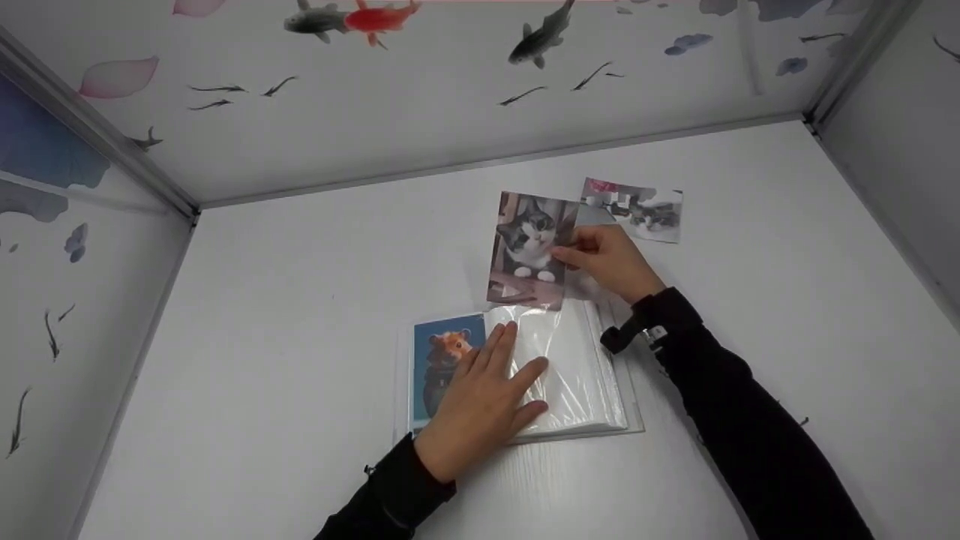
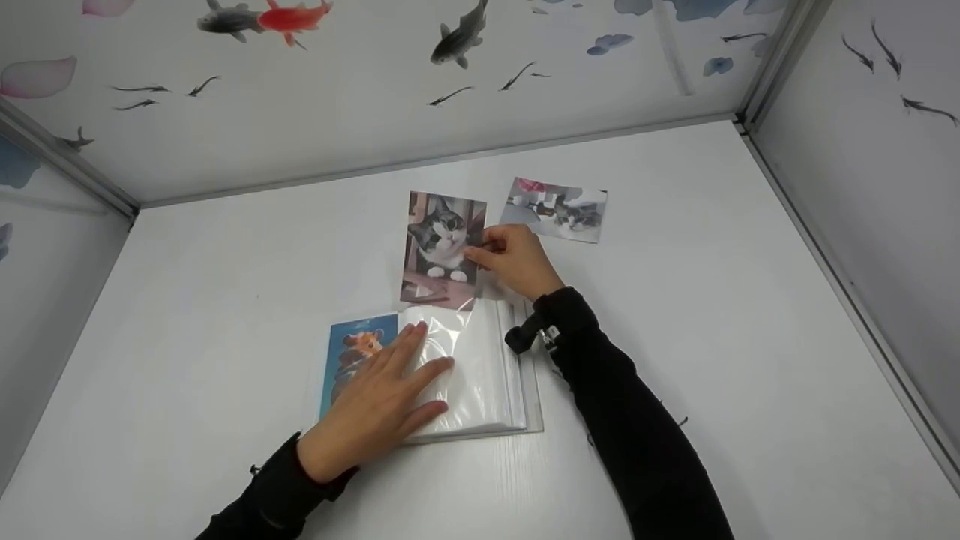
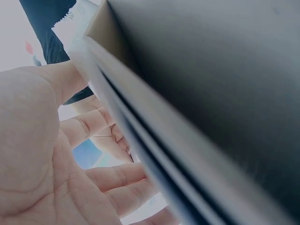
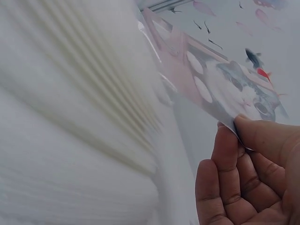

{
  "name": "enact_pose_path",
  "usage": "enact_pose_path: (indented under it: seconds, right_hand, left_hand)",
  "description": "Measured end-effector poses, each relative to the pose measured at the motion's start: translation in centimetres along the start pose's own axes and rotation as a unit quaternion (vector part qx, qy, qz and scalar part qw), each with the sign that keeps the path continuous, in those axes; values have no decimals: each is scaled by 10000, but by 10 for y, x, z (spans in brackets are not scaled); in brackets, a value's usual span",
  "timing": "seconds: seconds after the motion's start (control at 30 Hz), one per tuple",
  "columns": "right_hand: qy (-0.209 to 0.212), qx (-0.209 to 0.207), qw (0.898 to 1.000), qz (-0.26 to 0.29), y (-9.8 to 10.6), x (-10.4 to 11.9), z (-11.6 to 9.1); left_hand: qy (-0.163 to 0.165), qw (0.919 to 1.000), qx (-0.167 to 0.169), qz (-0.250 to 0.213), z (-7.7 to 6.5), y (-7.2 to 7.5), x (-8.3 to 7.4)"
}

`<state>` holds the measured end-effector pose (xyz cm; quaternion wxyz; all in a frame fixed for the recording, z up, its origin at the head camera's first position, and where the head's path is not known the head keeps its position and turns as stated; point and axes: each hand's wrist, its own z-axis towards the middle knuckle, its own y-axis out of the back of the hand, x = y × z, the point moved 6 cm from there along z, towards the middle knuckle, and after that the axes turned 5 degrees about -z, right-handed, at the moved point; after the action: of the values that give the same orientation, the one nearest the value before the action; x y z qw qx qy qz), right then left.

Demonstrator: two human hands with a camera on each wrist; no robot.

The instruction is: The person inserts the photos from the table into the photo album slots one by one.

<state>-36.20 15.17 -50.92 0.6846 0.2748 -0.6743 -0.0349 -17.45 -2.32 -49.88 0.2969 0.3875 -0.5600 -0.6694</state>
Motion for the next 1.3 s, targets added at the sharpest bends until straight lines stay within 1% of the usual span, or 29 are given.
enact_pose_path:
  seconds: [0.1,0.2,0.43,0.73,0.87,0.97,1.1,1.17,1.3]
  right_hand:
    - [42,64,10000,-15,1,-7,2]
    - [63,72,9999,-96,4,-9,3]
    - [160,52,9995,-281,9,-4,0]
    - [315,99,9983,-486,8,0,0]
    - [330,255,9979,-489,8,0,-1]
    - [362,518,9966,-523,6,0,-1]
    - [304,832,9940,-642,3,-1,-3]
    - [285,870,9933,-704,3,-1,-4]
    - [391,767,9926,-854,3,2,-4]
  left_hand:
    - [-30,10000,-45,-32,0,0,0]
    - [-37,10000,-55,-54,0,0,0]
    - [8,10000,42,-54,0,-1,0]
    - [38,9999,47,-106,0,0,0]
    - [8,10000,5,-92,0,1,0]
    - [-13,10000,-24,-67,0,1,0]
    - [-16,10000,-21,-32,0,0,0]
    - [-9,10000,2,-30,0,0,0]
    - [11,10000,59,-45,0,-1,0]
